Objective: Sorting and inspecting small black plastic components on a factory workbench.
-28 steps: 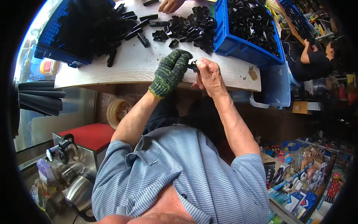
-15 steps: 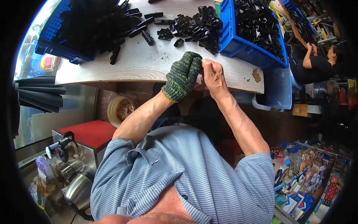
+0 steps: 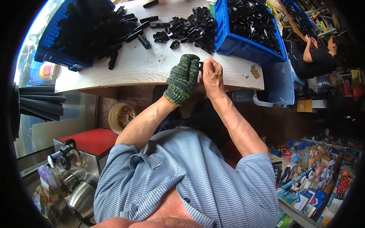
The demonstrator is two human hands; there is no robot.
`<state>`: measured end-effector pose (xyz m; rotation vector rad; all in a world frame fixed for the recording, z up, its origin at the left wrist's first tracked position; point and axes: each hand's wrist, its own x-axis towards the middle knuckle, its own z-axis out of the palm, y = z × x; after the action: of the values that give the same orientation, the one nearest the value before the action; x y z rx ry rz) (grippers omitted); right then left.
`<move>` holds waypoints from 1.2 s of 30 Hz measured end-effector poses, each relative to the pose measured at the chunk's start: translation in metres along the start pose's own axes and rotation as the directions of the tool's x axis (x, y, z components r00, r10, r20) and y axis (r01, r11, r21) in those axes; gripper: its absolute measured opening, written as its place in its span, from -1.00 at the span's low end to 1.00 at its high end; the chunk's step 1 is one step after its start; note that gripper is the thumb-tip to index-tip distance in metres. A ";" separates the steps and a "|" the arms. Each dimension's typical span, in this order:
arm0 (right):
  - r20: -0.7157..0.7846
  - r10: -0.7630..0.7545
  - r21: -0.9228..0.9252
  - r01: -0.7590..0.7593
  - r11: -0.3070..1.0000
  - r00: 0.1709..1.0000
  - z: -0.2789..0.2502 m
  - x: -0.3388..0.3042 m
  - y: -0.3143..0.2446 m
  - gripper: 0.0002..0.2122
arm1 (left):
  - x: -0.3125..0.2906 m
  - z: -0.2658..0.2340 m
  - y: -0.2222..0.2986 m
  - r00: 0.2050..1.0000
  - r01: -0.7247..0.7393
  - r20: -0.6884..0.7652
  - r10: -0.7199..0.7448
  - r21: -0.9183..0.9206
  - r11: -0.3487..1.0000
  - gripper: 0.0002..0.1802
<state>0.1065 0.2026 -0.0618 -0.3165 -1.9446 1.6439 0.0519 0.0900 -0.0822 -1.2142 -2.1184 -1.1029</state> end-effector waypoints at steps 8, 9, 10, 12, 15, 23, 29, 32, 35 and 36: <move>-0.021 0.147 0.075 -0.145 0.987 0.989 0.003 -0.003 -0.005 -0.71 | 0.003 -0.006 0.008 0.884 0.460 0.197 -0.424 -0.523 0.717 -0.70; -0.028 0.054 0.072 -0.051 0.996 0.998 0.002 -0.001 0.005 -0.73 | 0.001 -0.005 0.006 0.887 0.456 0.198 -0.418 -0.525 0.719 -0.70; -0.033 -0.036 0.067 0.039 0.997 0.999 0.007 0.000 0.000 -0.74 | -0.004 -0.007 0.000 0.922 0.377 0.165 -0.349 -0.576 0.725 -0.71; -0.044 0.141 0.161 -0.132 0.978 0.989 0.013 -0.005 -0.011 -0.70 | -0.008 -0.008 -0.012 0.956 0.278 0.113 -0.270 -0.634 0.721 -0.69; 0.021 0.363 0.272 -0.355 0.894 0.931 0.015 -0.009 -0.043 -0.61 | 0.001 -0.023 -0.010 0.793 0.582 0.406 -0.454 -0.726 0.367 -0.70; 0.110 0.341 0.249 -0.358 0.900 0.934 0.003 -0.009 -0.025 -0.58 | 0.010 -0.037 -0.006 0.743 0.624 0.521 -0.420 -0.765 0.156 -0.74; 0.102 0.362 0.285 -0.376 0.882 0.927 0.001 -0.010 -0.022 -0.60 | 0.010 -0.041 -0.009 0.775 0.621 0.514 -0.368 -0.728 0.291 -0.76; 0.072 0.321 0.240 -0.329 0.913 0.944 0.000 -0.010 -0.026 -0.61 | 0.012 -0.040 -0.008 0.742 0.667 0.571 -0.351 -0.682 0.300 -0.73; 0.063 0.412 0.355 -0.406 0.842 0.909 -0.010 -0.012 -0.016 -0.61 | 0.016 -0.044 -0.006 0.755 0.642 0.518 -0.401 -0.706 0.297 -0.74; 0.065 0.370 0.318 -0.371 0.873 0.927 -0.017 -0.012 -0.013 -0.61 | 0.014 -0.034 -0.016 0.819 0.552 0.360 -0.447 -0.707 0.442 -0.75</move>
<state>0.1279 0.2072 -0.0513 -0.5837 -1.6425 2.1762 0.0315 0.0647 -0.0595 -0.9544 -2.1820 -2.5241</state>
